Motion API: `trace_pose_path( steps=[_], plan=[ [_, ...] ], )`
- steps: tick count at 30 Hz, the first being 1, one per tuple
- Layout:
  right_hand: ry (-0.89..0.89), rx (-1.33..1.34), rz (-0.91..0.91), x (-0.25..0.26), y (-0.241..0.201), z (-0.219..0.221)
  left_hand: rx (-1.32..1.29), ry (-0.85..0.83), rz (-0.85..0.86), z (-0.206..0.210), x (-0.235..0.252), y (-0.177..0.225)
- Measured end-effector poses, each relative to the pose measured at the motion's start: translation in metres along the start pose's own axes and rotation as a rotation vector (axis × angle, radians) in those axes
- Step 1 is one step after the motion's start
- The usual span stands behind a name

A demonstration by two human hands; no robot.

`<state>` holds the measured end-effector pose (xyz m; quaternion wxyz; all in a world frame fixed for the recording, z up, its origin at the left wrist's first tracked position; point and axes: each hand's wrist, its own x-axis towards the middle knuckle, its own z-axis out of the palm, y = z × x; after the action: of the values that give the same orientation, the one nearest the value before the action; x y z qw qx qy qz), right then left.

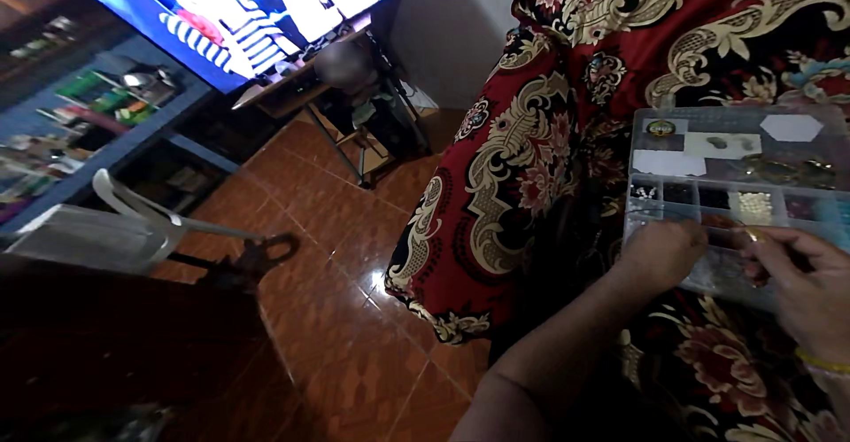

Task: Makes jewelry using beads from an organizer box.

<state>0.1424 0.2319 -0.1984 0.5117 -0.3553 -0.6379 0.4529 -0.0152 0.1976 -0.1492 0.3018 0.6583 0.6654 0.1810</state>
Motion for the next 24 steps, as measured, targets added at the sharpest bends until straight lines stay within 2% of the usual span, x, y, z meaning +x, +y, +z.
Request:
trace_pose_path(
  steps=[6,10,13,19,24],
  plan=[
    [0.023,0.123,0.075,0.000,-0.008,-0.003,-0.524,0.140,0.072,-0.001,-0.002,-0.002],
    [0.048,0.148,0.174,-0.003,-0.028,0.000,-0.949,0.135,-0.017,-0.005,-0.007,0.003],
    [0.044,0.154,0.170,-0.006,-0.027,0.005,-1.077,0.087,-0.114,-0.004,-0.009,0.003],
    [0.037,0.127,0.135,-0.008,-0.022,0.010,-1.480,0.009,-0.192,0.007,-0.003,-0.009],
    [0.018,0.066,0.147,-0.009,-0.023,0.011,-1.567,-0.072,-0.139,0.008,-0.002,-0.013]
  ],
)
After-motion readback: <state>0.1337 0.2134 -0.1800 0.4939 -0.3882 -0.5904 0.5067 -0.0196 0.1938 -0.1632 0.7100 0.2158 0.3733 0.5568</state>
